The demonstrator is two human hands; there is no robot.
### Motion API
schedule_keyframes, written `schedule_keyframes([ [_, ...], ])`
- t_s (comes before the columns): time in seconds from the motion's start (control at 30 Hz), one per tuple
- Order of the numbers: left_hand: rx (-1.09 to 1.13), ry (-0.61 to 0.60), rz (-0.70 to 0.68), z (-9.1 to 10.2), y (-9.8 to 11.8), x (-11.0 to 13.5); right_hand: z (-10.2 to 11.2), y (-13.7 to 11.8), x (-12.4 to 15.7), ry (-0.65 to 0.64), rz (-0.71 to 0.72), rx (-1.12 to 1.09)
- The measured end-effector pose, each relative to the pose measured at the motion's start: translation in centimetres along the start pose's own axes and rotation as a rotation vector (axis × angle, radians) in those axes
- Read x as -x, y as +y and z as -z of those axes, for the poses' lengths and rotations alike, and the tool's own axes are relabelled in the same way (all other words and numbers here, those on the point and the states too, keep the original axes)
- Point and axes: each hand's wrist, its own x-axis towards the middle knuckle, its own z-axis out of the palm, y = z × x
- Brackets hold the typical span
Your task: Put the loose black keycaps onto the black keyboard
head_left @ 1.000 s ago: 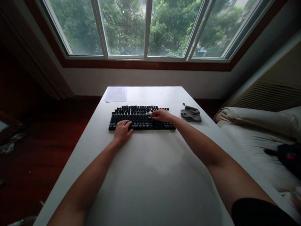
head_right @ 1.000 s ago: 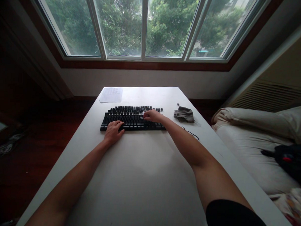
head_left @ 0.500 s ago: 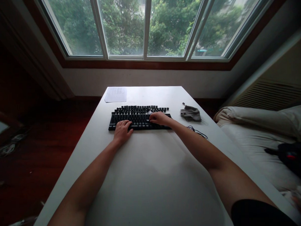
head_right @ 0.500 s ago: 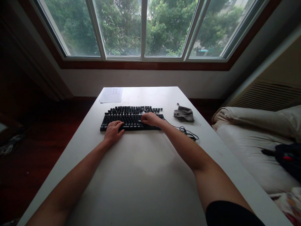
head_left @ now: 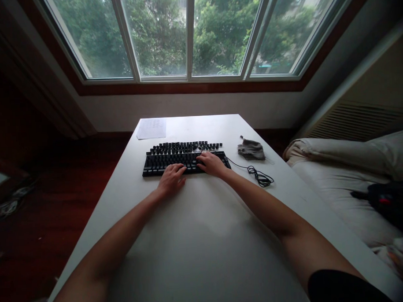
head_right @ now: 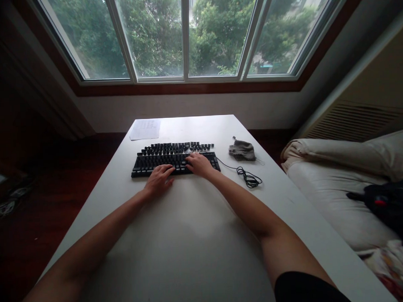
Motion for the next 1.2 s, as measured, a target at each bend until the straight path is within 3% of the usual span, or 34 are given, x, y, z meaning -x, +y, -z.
schedule_keyframes([
  [0.2, -0.005, -0.051, -0.086, -1.0, 1.2, -2.4, -1.9, -1.9, 3.1, 0.125, -0.027, -0.002],
  [0.37, -0.018, -0.091, -0.092, -2.2, 1.9, -3.8, -2.6, -2.1, 3.6, 0.145, -0.022, -0.014],
  [0.6, -0.034, -0.068, -0.043, -3.5, 2.0, -3.7, -3.2, -2.2, 3.8, 0.176, -0.061, -0.059],
  [0.83, -0.041, -0.057, -0.028, -3.5, 2.3, -3.7, -3.5, -2.4, 4.0, 0.195, -0.088, -0.101],
  [1.07, 0.024, 0.032, 0.013, -2.4, 1.5, -2.7, -2.7, -1.8, 4.9, 0.284, -0.118, -0.153],
  [1.2, 0.032, 0.028, 0.008, -2.1, 1.2, -2.4, -2.6, -1.8, 5.0, 0.256, -0.1, -0.153],
])
